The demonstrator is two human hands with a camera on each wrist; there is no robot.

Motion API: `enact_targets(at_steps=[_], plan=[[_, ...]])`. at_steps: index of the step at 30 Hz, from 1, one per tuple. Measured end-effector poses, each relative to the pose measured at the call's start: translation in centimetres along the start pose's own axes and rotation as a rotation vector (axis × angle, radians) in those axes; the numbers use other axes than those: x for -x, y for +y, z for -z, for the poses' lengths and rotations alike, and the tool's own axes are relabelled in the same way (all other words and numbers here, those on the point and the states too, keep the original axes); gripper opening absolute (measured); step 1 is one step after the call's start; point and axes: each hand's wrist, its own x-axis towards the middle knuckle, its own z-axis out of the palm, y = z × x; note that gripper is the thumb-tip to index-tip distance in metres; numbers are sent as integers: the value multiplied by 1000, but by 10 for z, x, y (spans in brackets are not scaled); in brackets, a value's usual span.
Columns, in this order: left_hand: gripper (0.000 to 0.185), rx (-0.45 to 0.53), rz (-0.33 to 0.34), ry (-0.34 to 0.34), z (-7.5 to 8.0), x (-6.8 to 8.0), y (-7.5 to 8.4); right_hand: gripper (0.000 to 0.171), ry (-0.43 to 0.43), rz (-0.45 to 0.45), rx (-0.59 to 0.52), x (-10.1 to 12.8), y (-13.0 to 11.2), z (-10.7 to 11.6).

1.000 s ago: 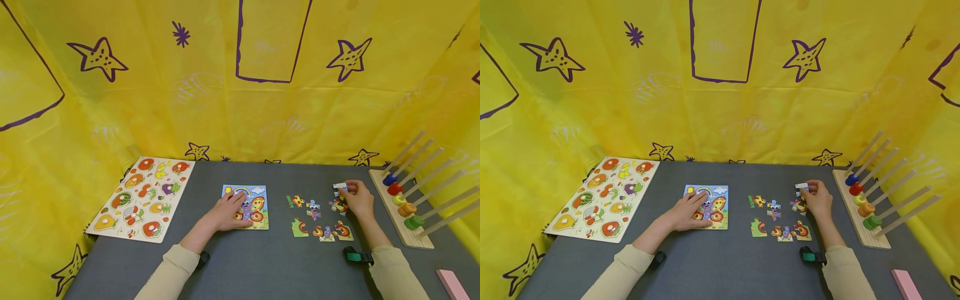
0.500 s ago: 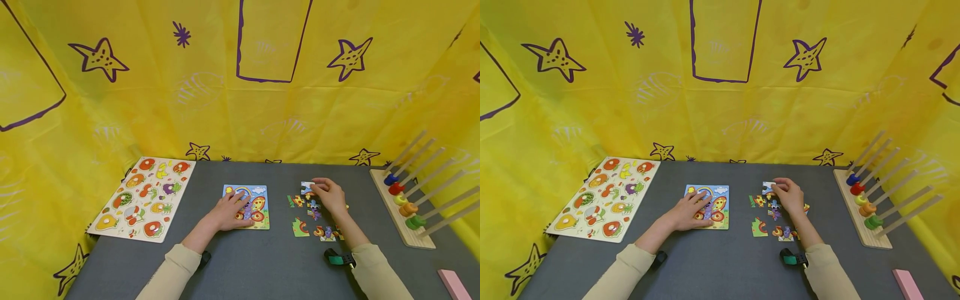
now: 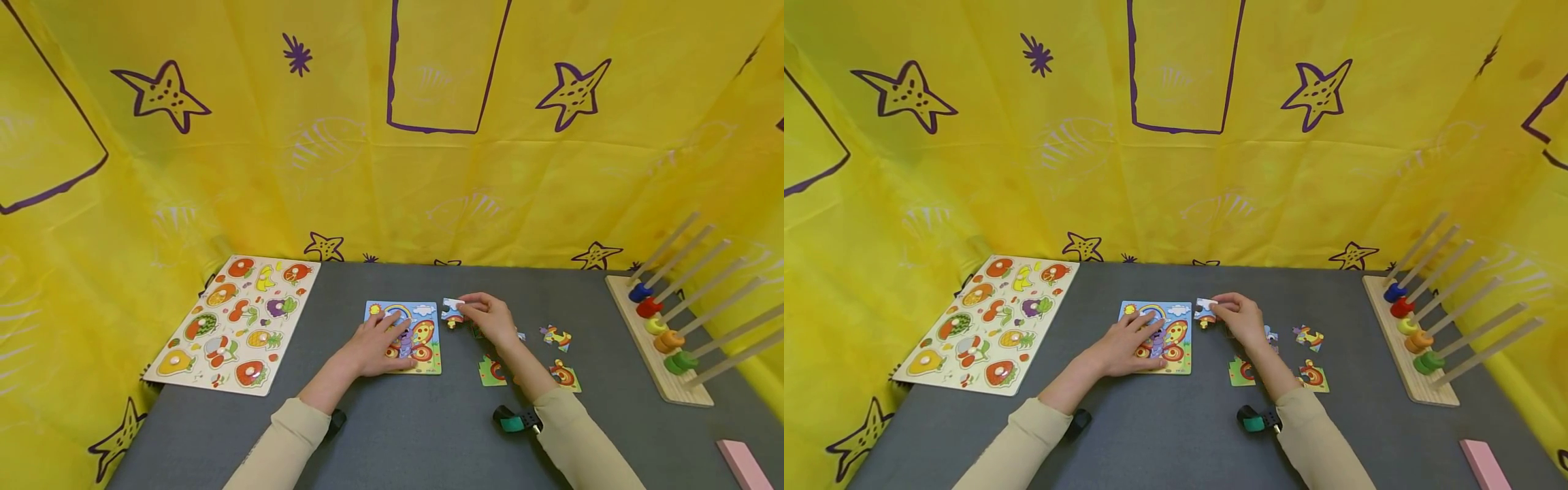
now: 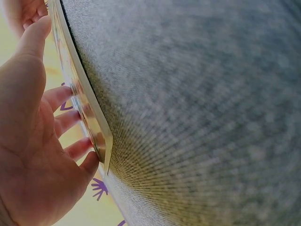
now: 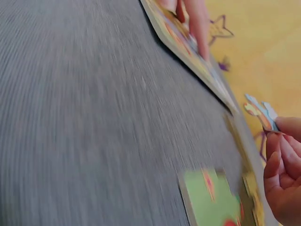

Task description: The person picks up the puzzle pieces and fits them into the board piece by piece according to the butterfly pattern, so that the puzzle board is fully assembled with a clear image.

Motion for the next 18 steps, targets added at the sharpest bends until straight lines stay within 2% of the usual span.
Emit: enact_targets(at_steps=[4, 9, 18], plan=[[84, -4, 10, -13, 1, 0, 0, 34, -28, -2, 3, -3, -5, -20], [84, -5, 12, -17, 3, 0, 2, 29, -22, 44, 76, -6, -9, -38], [85, -35, 19, -23, 1, -1, 2, 18, 38, 179, 270, -10, -9, -52]])
